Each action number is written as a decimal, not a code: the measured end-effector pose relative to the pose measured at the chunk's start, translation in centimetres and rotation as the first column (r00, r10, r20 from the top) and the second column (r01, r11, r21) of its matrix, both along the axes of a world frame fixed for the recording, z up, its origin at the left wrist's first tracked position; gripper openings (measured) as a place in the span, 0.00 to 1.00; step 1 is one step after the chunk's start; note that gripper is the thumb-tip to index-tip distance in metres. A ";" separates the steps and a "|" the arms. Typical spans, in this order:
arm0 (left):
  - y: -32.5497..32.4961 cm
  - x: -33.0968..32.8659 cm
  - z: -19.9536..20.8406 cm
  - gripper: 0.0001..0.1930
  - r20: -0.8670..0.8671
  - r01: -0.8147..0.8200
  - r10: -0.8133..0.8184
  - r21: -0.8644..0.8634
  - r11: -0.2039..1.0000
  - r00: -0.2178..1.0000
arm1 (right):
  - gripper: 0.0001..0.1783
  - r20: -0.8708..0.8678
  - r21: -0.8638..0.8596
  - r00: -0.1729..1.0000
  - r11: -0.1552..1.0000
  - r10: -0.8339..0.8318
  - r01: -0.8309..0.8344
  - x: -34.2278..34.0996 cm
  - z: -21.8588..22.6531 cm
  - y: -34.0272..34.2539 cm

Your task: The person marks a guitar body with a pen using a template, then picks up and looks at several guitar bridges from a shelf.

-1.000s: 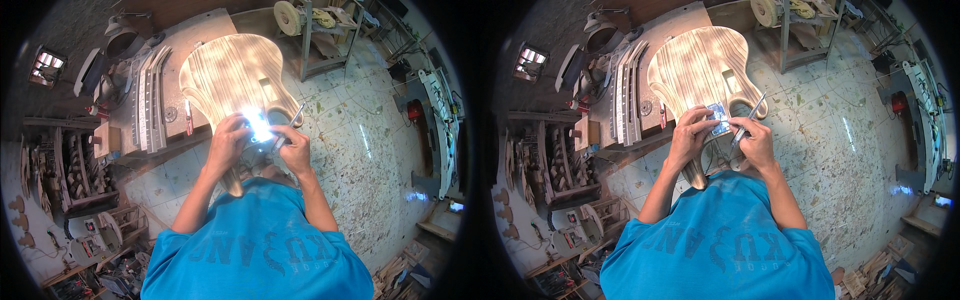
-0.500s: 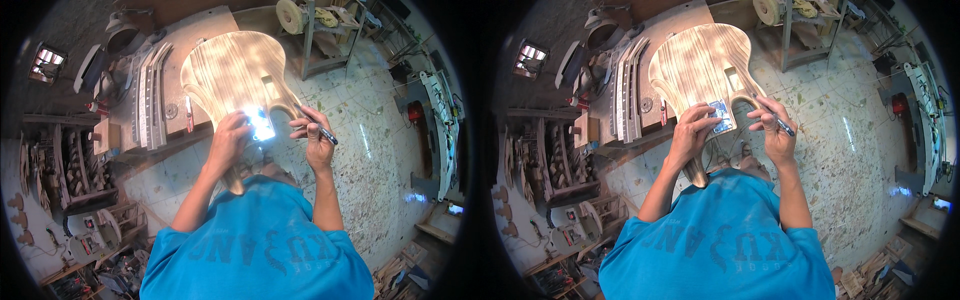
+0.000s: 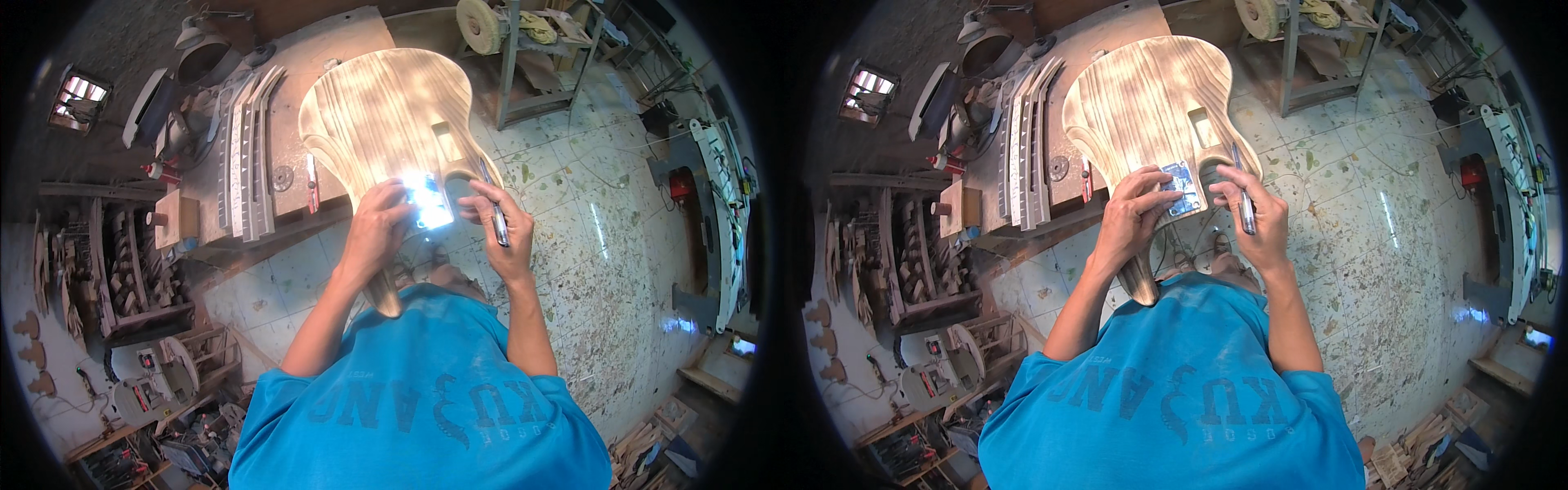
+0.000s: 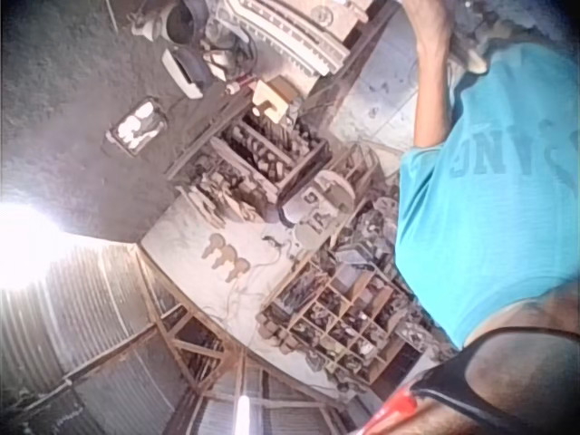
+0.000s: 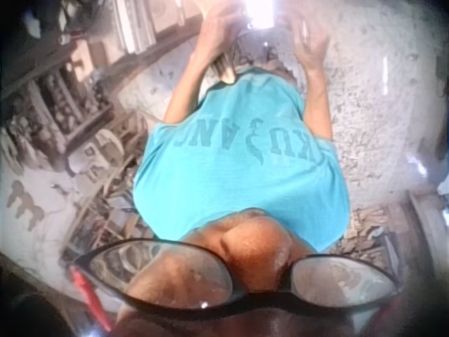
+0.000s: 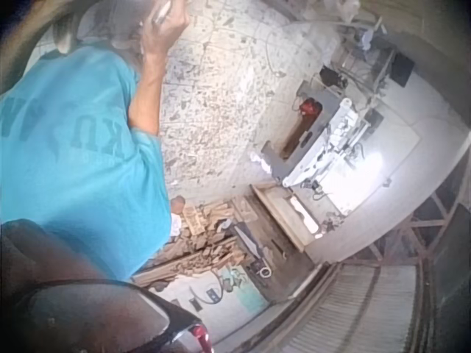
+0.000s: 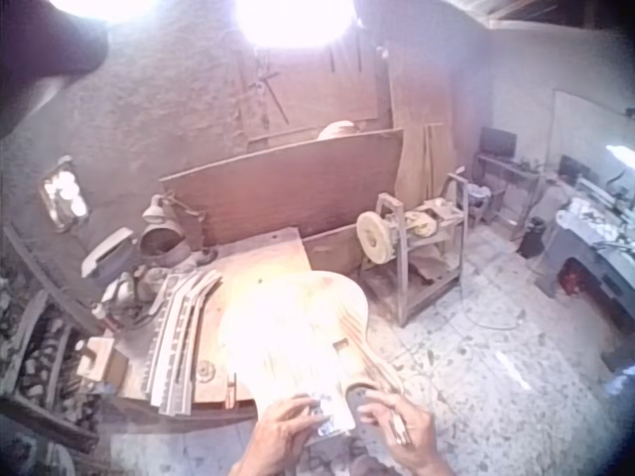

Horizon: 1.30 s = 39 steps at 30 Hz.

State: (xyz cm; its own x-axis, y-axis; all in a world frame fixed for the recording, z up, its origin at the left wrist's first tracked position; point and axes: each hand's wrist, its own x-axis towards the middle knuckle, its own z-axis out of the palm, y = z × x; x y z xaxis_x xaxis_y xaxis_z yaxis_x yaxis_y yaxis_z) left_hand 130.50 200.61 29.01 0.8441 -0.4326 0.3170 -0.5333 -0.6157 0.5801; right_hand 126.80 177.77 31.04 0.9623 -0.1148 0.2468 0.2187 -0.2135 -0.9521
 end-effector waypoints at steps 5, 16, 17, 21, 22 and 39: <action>0.0 0.0 -0.3 0.14 0.005 -0.006 0.006 0.003 1.000 1.000 | 0.19 -0.014 0.171 0.999 0.985 -0.034 0.036 -0.2 0.3 0.1; 0.1 0.0 -0.1 0.14 -0.018 0.003 -0.003 0.008 1.000 1.000 | 0.17 -0.051 0.160 0.998 0.987 0.022 -0.013 -0.5 0.6 -0.3; 0.2 0.0 -0.2 0.14 -0.020 0.003 -0.003 0.006 1.000 1.000 | 0.16 -0.082 0.157 0.996 0.987 0.036 -0.023 -0.5 1.0 -0.2; 0.2 0.1 -0.3 0.14 -0.023 0.006 -0.005 0.010 1.000 1.000 | 0.13 -0.065 0.087 0.995 0.994 0.079 -0.073 -0.5 0.6 -0.6; 0.2 0.1 -0.2 0.14 -0.026 0.007 -0.007 0.012 1.000 1.000 | 0.13 -0.058 0.056 0.995 0.995 0.083 -0.080 -0.4 0.6 -0.6; 0.0 0.0 0.3 0.14 -0.036 -0.004 0.005 0.007 1.000 0.999 | 0.13 -0.042 0.038 0.999 0.999 -0.009 0.010 0.0 -0.1 -0.9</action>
State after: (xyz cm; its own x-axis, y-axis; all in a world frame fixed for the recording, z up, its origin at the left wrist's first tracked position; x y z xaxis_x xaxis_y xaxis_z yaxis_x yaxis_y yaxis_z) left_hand 130.51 200.59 29.30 0.8569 -0.4308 0.2830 -0.5092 -0.6224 0.5944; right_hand 126.83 176.89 30.94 0.9705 -0.1327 0.2012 0.1762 -0.1787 -0.9680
